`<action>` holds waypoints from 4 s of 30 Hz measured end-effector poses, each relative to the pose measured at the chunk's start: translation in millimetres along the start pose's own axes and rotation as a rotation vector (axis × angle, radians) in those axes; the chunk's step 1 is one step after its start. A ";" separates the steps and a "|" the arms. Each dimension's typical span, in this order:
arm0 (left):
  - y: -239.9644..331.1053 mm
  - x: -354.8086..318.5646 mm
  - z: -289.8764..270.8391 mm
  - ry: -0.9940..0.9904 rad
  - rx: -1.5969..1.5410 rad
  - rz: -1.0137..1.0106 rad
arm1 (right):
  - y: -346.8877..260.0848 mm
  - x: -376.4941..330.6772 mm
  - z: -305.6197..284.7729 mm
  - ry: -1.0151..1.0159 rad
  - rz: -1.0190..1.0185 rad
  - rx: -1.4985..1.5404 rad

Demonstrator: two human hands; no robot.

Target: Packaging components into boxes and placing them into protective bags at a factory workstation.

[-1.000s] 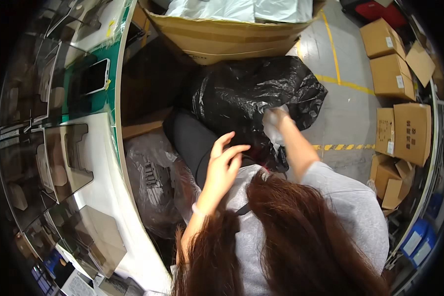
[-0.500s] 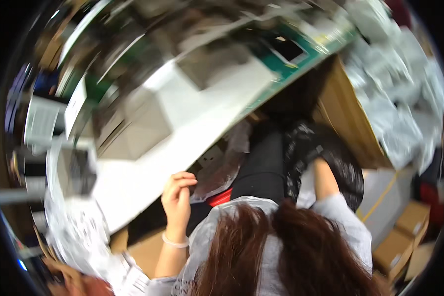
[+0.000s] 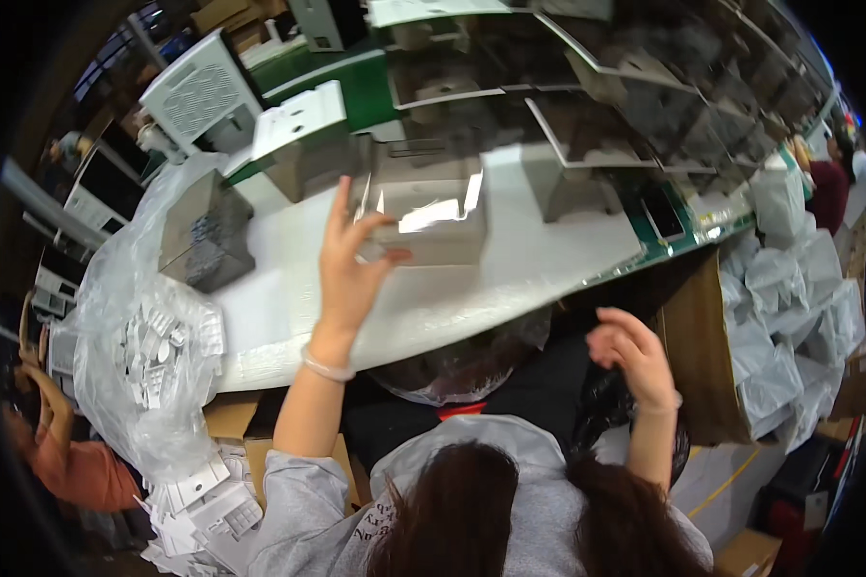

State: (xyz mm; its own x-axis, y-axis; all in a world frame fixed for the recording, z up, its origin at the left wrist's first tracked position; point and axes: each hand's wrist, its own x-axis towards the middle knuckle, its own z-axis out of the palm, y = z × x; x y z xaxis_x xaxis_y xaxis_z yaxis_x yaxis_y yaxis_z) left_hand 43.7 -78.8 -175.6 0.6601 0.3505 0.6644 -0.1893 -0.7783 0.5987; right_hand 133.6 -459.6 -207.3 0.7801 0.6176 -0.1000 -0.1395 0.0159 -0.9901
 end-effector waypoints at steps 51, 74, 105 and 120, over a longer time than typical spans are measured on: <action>70.8 1.1 -30.1 0.023 -0.887 -0.115 | -161.4 85.9 146.8 -0.324 -0.635 -0.848; 17.8 -2.3 -19.5 0.539 -0.812 -0.548 | -124.6 150.8 98.0 -0.685 -0.563 -1.301; 91.6 -195.5 -254.3 0.282 0.949 -0.684 | -148.9 148.5 106.1 -0.232 -1.163 -0.929; 129.7 -48.4 -137.5 -0.038 -0.636 -0.127 | -75.3 112.7 242.5 -0.254 -1.332 -0.348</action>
State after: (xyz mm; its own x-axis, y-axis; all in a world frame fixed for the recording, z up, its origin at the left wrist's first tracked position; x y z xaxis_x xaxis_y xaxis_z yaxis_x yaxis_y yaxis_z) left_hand -112.7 -125.1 -68.6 0.7289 0.3914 0.5616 -0.4939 -0.2673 0.8274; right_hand 84.1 -200.5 -120.1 0.0691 0.4178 0.9059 0.7951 0.5253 -0.3029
